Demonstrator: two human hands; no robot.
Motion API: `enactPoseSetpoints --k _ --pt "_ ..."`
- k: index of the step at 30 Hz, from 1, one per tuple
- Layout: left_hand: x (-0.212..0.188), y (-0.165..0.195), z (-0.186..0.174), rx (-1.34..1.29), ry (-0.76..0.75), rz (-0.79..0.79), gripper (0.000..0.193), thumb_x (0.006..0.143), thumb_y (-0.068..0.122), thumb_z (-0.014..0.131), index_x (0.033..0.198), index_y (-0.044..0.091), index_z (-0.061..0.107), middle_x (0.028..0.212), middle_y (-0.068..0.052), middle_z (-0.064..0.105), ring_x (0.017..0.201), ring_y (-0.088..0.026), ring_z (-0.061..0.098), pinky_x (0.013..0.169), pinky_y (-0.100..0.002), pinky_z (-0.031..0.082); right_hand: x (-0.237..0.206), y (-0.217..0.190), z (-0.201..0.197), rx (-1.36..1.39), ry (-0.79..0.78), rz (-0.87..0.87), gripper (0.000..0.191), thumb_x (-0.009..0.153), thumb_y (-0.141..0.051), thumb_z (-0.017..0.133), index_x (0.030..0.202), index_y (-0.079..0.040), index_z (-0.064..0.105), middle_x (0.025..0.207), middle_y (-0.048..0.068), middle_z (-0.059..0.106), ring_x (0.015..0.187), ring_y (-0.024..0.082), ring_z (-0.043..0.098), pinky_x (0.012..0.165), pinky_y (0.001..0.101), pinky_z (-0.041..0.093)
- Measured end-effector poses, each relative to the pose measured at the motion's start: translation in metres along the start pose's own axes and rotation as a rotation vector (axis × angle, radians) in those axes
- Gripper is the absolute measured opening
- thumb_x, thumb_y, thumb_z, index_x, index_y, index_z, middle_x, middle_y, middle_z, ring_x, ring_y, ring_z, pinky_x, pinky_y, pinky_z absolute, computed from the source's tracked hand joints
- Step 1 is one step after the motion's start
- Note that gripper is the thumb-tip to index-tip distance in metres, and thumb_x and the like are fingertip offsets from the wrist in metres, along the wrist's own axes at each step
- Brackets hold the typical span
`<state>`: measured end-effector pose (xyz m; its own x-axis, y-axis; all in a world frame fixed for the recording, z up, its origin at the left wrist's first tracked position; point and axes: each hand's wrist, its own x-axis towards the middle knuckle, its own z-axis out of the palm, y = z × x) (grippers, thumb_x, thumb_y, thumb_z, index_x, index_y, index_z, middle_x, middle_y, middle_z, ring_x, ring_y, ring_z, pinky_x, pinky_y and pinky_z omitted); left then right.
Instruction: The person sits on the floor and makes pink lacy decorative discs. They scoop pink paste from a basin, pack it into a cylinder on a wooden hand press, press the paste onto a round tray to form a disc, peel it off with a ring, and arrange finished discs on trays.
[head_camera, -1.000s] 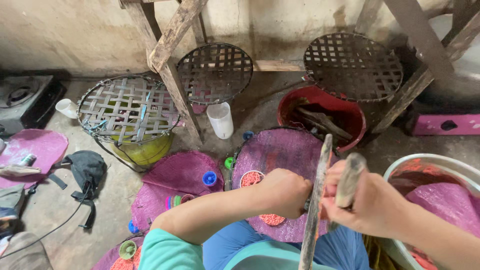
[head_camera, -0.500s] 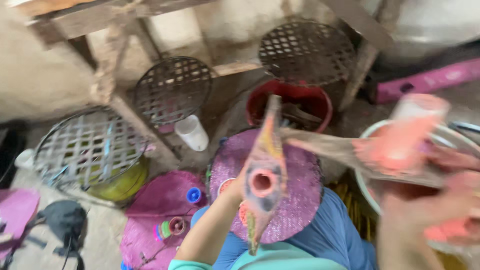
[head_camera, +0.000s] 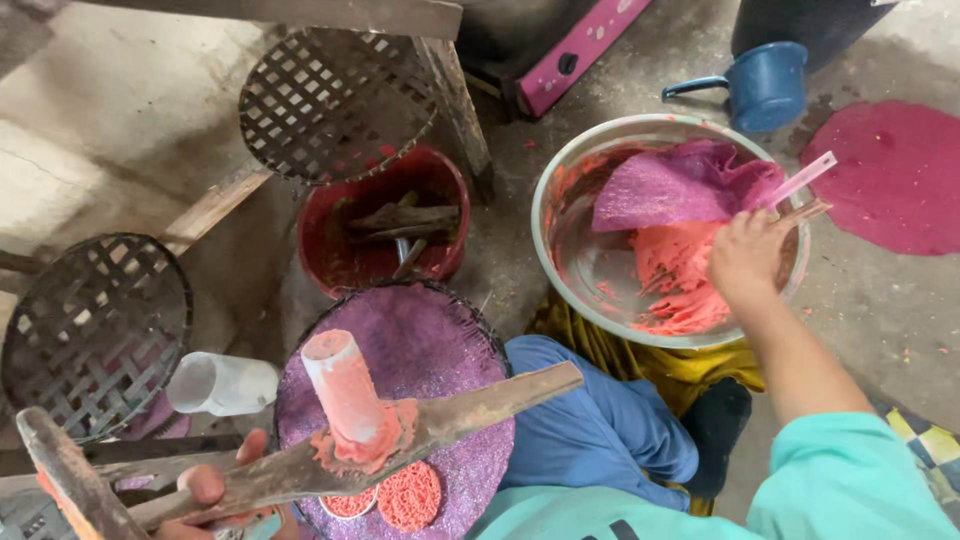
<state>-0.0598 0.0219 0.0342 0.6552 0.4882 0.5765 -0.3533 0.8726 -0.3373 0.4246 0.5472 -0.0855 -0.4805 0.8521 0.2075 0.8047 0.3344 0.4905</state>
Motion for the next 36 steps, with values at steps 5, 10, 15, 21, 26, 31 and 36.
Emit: enactPoseSetpoints --k 5,10,15,21,26,31,36 --pt "0.020 0.005 -0.038 1.756 0.363 1.240 0.036 0.107 0.022 0.047 0.132 -0.002 0.039 0.137 -0.021 0.052 0.133 -0.023 0.052 0.126 -0.054 0.017 -0.006 0.041 0.031 -0.102 -0.359 -0.187 0.030 0.100 -0.023 0.052 0.115 -0.015 0.077 0.121 0.004 0.073 0.118 0.025 0.068 0.110 0.0612 0.039" --pt "0.064 0.016 -0.062 2.048 0.344 1.389 0.011 0.109 0.018 0.055 0.112 0.007 0.059 0.129 -0.017 0.055 0.123 -0.032 0.061 0.127 -0.069 0.022 -0.001 0.075 0.006 0.065 -0.254 -0.296 0.020 0.090 -0.019 0.059 0.085 -0.016 0.079 0.094 0.004 0.078 0.086 0.022 0.078 0.074 0.0389 0.061" --pt "0.091 0.027 -0.069 2.078 0.441 1.416 0.012 0.095 0.016 0.073 0.103 0.011 0.065 0.125 -0.014 0.056 0.124 -0.031 0.061 0.124 -0.075 0.025 -0.003 0.101 -0.014 -0.088 -0.405 -0.419 0.020 0.091 -0.018 0.062 0.085 -0.021 0.080 0.091 -0.001 0.080 0.087 0.017 0.078 0.065 0.0339 0.059" --pt "0.094 0.031 -0.086 1.995 0.492 1.407 0.017 0.098 0.016 0.077 0.106 0.008 0.064 0.126 -0.014 0.056 0.106 -0.030 0.071 0.126 -0.076 0.026 -0.010 0.058 0.030 -0.195 -0.455 -0.619 0.018 0.092 -0.021 0.062 0.090 -0.021 0.080 0.097 0.001 0.079 0.090 0.018 0.078 0.067 0.0348 0.059" --pt "0.086 0.018 -0.080 1.988 0.489 1.362 0.016 0.097 0.018 0.077 0.102 0.007 0.067 0.128 -0.013 0.054 0.101 -0.026 0.072 0.128 -0.075 0.024 -0.029 0.058 0.042 0.045 -0.462 -0.458 0.018 0.087 -0.020 0.065 0.090 -0.016 0.081 0.099 0.006 0.078 0.095 0.025 0.077 0.076 0.0383 0.062" --pt "0.085 0.014 -0.085 1.930 0.501 1.409 0.016 0.108 0.024 0.066 0.105 0.008 0.070 0.123 -0.013 0.057 0.110 -0.024 0.068 0.129 -0.075 0.028 -0.032 0.062 0.028 0.133 -0.617 -0.315 0.029 0.081 -0.030 0.072 0.099 -0.007 0.079 0.102 0.012 0.078 0.097 0.030 0.077 0.082 0.0416 0.062" --pt "0.103 0.016 -0.081 1.997 0.508 1.405 0.020 0.104 0.027 0.065 0.104 0.008 0.069 0.115 -0.006 0.057 0.119 -0.020 0.060 0.122 -0.076 0.031 -0.023 0.066 0.025 0.133 -0.733 -0.284 0.040 0.088 -0.044 0.068 0.099 -0.008 0.081 0.106 0.016 0.078 0.102 0.032 0.076 0.089 0.0429 0.061"
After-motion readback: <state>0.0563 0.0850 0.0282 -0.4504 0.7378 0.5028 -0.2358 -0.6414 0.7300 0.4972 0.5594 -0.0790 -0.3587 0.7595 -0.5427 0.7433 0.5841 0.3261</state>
